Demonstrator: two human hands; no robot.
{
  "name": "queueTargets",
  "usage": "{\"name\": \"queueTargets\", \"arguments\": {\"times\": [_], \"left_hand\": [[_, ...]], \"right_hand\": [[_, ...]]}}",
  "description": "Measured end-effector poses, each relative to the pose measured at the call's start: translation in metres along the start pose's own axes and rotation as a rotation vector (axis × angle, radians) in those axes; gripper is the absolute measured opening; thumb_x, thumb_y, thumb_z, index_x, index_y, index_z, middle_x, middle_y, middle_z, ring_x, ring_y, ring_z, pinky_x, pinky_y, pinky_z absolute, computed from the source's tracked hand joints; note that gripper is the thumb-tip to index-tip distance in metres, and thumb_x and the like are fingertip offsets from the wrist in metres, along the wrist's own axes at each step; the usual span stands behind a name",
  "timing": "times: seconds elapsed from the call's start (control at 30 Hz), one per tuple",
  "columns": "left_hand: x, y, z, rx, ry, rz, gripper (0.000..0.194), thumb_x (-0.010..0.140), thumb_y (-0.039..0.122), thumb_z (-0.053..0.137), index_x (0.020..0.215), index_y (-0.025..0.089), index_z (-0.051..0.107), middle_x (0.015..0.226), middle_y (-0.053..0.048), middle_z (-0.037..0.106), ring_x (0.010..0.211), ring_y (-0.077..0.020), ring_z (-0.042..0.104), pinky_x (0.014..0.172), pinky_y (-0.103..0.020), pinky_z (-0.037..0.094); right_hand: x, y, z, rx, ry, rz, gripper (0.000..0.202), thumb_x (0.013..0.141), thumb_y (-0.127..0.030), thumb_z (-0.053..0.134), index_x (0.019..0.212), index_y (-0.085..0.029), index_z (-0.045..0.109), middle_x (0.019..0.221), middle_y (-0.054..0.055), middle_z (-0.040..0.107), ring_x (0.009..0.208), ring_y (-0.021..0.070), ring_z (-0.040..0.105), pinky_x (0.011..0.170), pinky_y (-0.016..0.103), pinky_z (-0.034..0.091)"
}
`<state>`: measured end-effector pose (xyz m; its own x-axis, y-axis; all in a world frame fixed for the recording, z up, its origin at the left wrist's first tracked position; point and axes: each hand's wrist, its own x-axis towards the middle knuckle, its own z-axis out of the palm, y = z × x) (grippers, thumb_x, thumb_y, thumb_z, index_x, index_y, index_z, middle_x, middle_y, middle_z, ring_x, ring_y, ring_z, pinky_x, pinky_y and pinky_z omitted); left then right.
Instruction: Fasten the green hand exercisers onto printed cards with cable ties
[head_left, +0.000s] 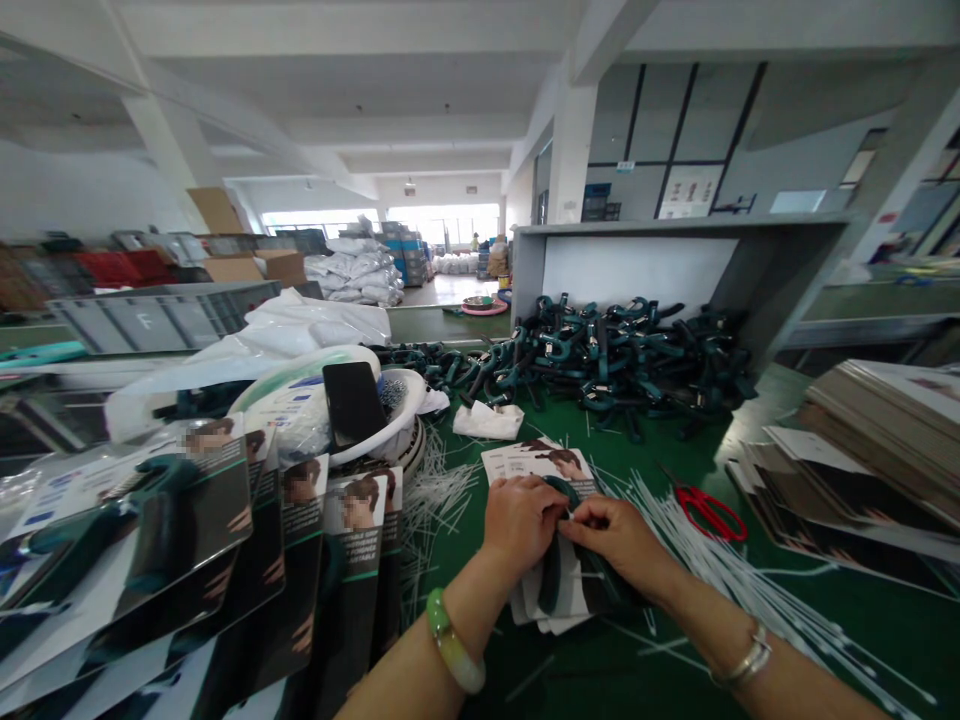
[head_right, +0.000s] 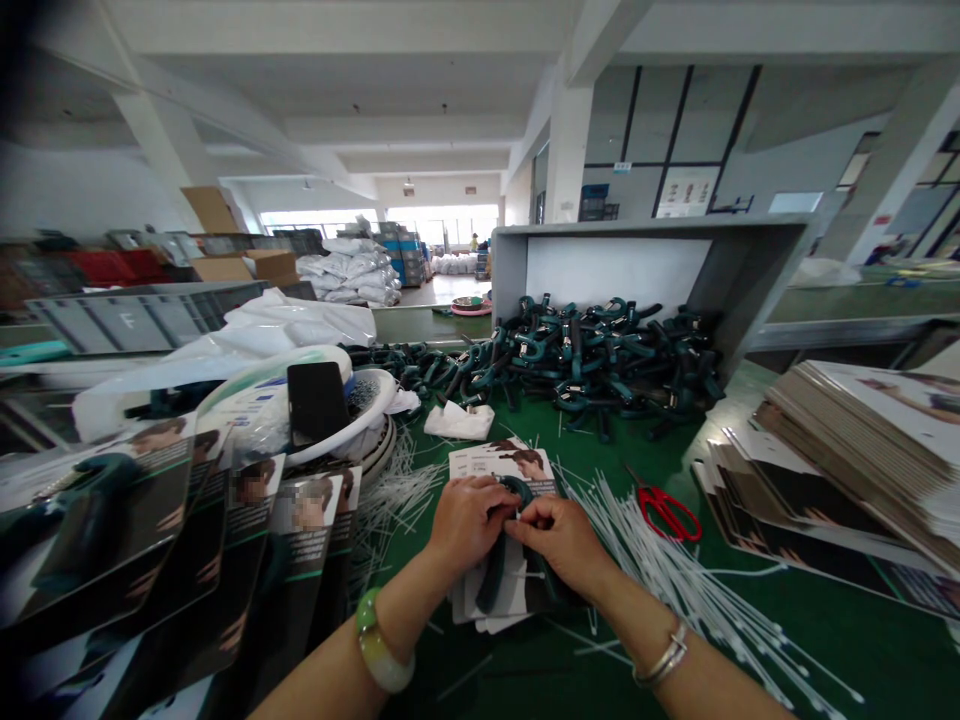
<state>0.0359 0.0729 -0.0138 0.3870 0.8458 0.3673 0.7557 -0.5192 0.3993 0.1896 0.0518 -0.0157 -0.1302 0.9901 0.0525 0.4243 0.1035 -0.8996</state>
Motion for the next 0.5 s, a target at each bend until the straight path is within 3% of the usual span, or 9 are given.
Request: {"name": "queueTargets", "arguments": {"times": [0.5], "left_hand": [[-0.0011,0.0016,-0.0016,0.009,-0.005,0.017,0.018,0.079,0.023,0.056,0.086,0.031,0.07,0.087,0.001,0.069,0.085,-0.0186,0.059,0.075,-0.033,0.037]], "right_hand": [[-0.001,-0.002,-0.0012,0.06,-0.022,0.05,0.024,0.063,-0.039,0.067,0.057,-0.017,0.059,0.056,-0.003,0.05,0.055,0.0108,0.042,0.053,0.024,0.033]]}}
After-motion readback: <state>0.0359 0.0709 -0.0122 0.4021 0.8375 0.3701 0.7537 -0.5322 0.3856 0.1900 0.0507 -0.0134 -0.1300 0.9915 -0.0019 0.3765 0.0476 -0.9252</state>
